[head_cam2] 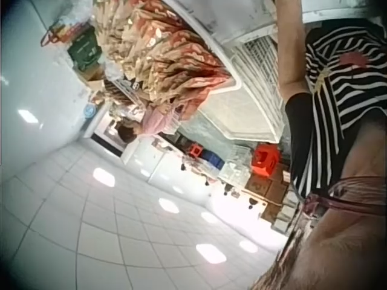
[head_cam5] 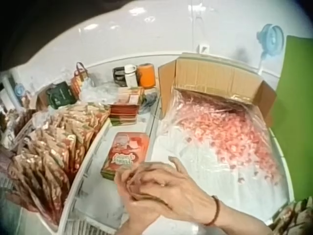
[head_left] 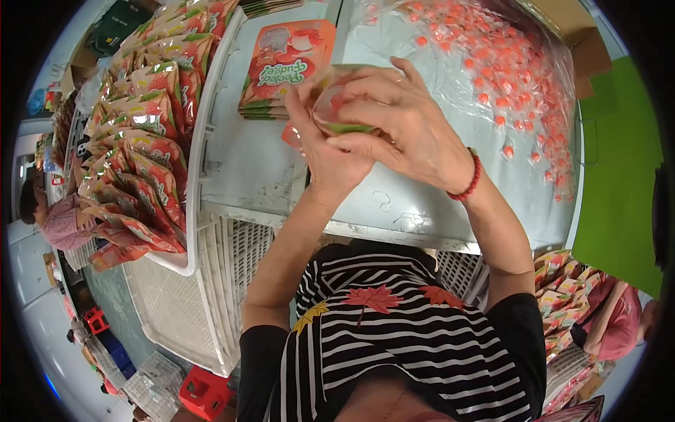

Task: Packing individual candies into plastic pouches and sealing them in a factory setting.

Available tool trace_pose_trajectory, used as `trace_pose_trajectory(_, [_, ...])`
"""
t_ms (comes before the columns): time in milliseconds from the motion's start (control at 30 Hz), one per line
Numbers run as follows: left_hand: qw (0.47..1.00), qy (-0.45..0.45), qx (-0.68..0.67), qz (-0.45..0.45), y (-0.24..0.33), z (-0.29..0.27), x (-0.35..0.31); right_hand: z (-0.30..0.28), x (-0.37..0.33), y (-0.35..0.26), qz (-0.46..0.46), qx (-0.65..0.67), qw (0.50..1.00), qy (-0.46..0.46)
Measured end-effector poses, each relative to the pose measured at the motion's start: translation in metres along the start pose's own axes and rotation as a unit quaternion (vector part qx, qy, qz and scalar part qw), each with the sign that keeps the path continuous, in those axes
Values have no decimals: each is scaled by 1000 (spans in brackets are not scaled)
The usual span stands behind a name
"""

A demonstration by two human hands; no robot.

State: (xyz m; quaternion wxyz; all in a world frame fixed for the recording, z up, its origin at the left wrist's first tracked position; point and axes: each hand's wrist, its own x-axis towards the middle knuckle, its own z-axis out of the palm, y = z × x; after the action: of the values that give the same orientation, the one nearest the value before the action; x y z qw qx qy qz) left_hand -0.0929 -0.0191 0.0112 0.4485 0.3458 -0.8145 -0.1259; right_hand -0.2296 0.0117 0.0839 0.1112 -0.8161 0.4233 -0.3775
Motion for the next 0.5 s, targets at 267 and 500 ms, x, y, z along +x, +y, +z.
trace_pose_trajectory(267, [891, 38, -439, -108, -4, -39, 17, -32, 4, 10, -57, -37, 997, 24])
trace_pose_trajectory(500, [810, 37, -501, -303, -2, -47, 13, -35, 2, -11, -53, -15, 996, -66])
